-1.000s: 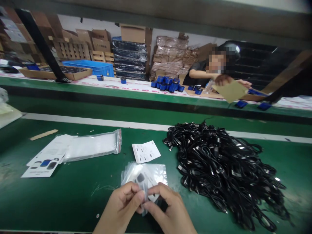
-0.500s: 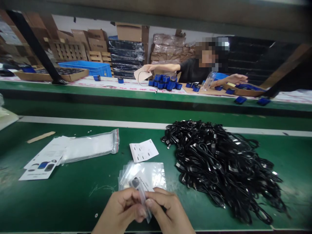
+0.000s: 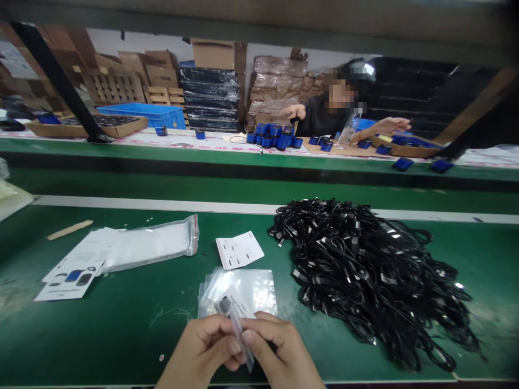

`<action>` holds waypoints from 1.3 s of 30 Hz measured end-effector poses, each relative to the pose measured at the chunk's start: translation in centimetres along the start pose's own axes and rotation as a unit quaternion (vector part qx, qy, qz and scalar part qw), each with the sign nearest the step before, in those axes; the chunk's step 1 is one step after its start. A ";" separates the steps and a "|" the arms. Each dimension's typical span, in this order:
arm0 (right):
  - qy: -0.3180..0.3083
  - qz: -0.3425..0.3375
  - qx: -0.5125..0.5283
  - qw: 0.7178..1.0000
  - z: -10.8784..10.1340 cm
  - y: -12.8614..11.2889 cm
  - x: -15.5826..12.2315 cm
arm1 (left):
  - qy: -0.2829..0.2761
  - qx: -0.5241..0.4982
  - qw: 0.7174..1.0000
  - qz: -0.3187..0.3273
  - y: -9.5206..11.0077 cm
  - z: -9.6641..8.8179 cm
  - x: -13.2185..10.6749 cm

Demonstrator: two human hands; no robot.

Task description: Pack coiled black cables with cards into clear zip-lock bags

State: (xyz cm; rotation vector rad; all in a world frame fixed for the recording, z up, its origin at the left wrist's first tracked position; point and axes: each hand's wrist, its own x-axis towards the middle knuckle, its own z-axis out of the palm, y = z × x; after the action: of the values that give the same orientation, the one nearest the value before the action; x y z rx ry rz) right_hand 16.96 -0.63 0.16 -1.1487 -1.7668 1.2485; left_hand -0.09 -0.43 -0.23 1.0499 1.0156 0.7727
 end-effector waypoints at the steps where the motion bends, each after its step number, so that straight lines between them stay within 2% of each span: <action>1: 0.000 0.000 0.002 1.000 0.0 0.0 0.0 | 0.002 -0.001 1.000 -0.001 0.0 0.0 0.0; 10: 0.001 0.002 0.011 1.000 0.4 0.1 0.1 | 0.028 -0.015 1.000 0.002 -0.6 0.2 -0.1; 14: 0.022 -0.003 0.014 1.000 0.8 0.4 0.0 | 0.042 -0.019 0.999 0.012 -0.6 0.7 -0.2; 21: 0.078 -0.028 0.023 0.996 1.6 0.7 -0.2 | 0.139 -0.028 0.990 0.023 0.1 2.2 -0.5; 31: 0.067 -0.024 -0.012 0.997 1.3 0.1 0.0 | 0.126 0.020 0.992 0.014 0.4 2.6 -0.7; 35: 0.046 -0.032 -0.066 0.996 1.0 -0.2 0.0 | 0.142 0.094 0.985 0.039 0.2 2.8 -0.9; 39: 0.038 -0.045 -0.141 0.988 0.9 0.1 -0.4 | 0.155 0.274 0.942 0.114 -0.2 2.2 -0.9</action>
State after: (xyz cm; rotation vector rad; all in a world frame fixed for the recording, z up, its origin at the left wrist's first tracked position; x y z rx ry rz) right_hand 16.35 -1.27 -0.21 -1.2396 -1.9571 0.9107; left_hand 1.64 -1.94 0.20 1.5766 1.4462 0.8843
